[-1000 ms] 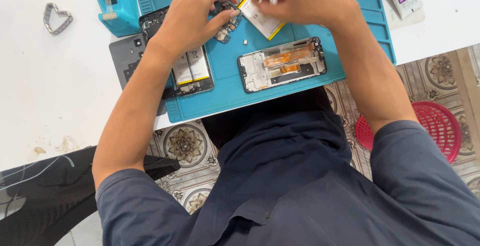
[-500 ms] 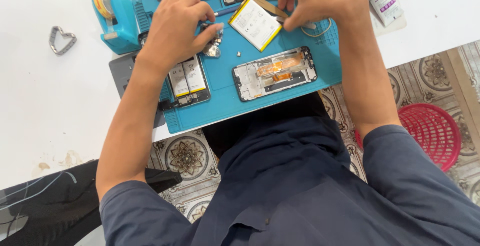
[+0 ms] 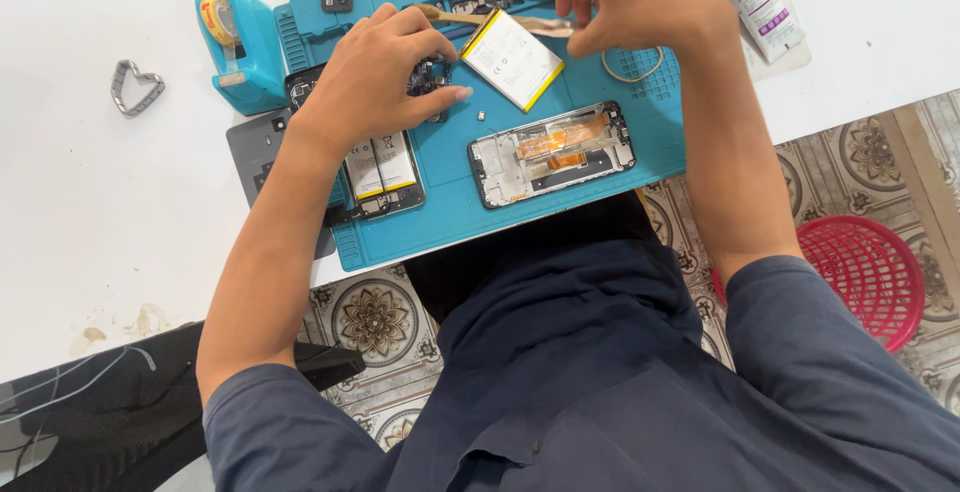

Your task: The person disassembles a smartphone on a blue work mat, using tweezers to remove the motherboard and other internal components. They then place the motherboard onto a separate phone chassis and continue adjusting internal parts.

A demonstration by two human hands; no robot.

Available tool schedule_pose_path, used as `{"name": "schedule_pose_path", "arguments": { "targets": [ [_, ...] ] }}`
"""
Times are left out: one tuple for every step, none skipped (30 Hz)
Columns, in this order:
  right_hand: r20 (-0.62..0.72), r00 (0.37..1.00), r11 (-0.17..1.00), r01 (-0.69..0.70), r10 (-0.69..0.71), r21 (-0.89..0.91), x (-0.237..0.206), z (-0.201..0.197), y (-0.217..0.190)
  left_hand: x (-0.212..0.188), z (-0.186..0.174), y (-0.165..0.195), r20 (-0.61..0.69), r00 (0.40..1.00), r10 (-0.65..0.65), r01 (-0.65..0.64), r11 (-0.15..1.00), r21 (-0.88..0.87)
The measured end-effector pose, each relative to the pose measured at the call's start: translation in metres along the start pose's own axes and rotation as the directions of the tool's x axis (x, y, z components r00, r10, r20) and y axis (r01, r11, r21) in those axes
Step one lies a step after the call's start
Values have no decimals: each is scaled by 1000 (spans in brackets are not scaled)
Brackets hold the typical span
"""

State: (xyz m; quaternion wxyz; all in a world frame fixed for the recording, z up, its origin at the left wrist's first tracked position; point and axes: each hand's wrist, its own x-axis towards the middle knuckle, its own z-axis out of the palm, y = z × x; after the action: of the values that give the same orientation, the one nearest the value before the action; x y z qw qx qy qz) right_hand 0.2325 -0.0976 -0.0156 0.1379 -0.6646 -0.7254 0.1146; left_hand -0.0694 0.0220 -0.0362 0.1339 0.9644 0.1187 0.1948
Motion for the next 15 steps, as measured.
{"name": "schedule_pose_path", "arguments": {
  "targets": [
    [-34,998,999,44,-44,5,0,-2,0,0,0,0,5,1000,0,0,1000,-5],
    [-71,995,989,84,-75,123,-1,-4,-1,-1,0,0,6,1000,-2,2,1000,-9],
    [-112,988,963,130,-106,235,-2,-7,-1,0,0,0,2,1000,-2,2,1000,-9],
    [-155,979,924,177,-130,340,-2,-9,-1,1,0,0,-4,1000,3,-3,1000,-13],
    [-189,965,900,241,-183,364,-2,-8,-3,1,1,1,-10,1000,4,-4,1000,-21],
    [-224,945,870,309,-237,385,-1,-7,-5,1,1,1,-17,1000,3,-3,1000,-24],
    [-260,922,834,374,-287,407,0,-7,-8,2,1,2,-14,1000,-2,2,1000,-27],
    [-249,926,829,367,-283,423,0,-5,-10,3,2,2,-11,1000,-7,7,1000,-28],
    [-241,929,823,363,-282,436,0,-4,-13,4,2,2,-10,1000,-11,11,1000,-26],
    [-230,932,818,358,-281,451,2,-2,-16,6,2,3,-23,1000,-2,2,1000,-10],
    [-211,938,829,342,-275,442,3,-2,-18,7,2,4,-33,999,6,-5,1000,4],
    [-191,945,840,325,-266,435,5,0,-20,8,2,5,-41,999,13,-12,1000,16],
    [-172,951,851,306,-256,427,6,1,-21,8,3,6,-86,996,-14,13,1000,-8],
    [-154,956,869,290,-249,400,7,3,-22,9,3,7,-131,991,-38,34,999,-33],
    [-137,961,887,274,-239,372,8,4,-22,10,4,8,-174,983,-63,54,997,-59]
  ]
}}
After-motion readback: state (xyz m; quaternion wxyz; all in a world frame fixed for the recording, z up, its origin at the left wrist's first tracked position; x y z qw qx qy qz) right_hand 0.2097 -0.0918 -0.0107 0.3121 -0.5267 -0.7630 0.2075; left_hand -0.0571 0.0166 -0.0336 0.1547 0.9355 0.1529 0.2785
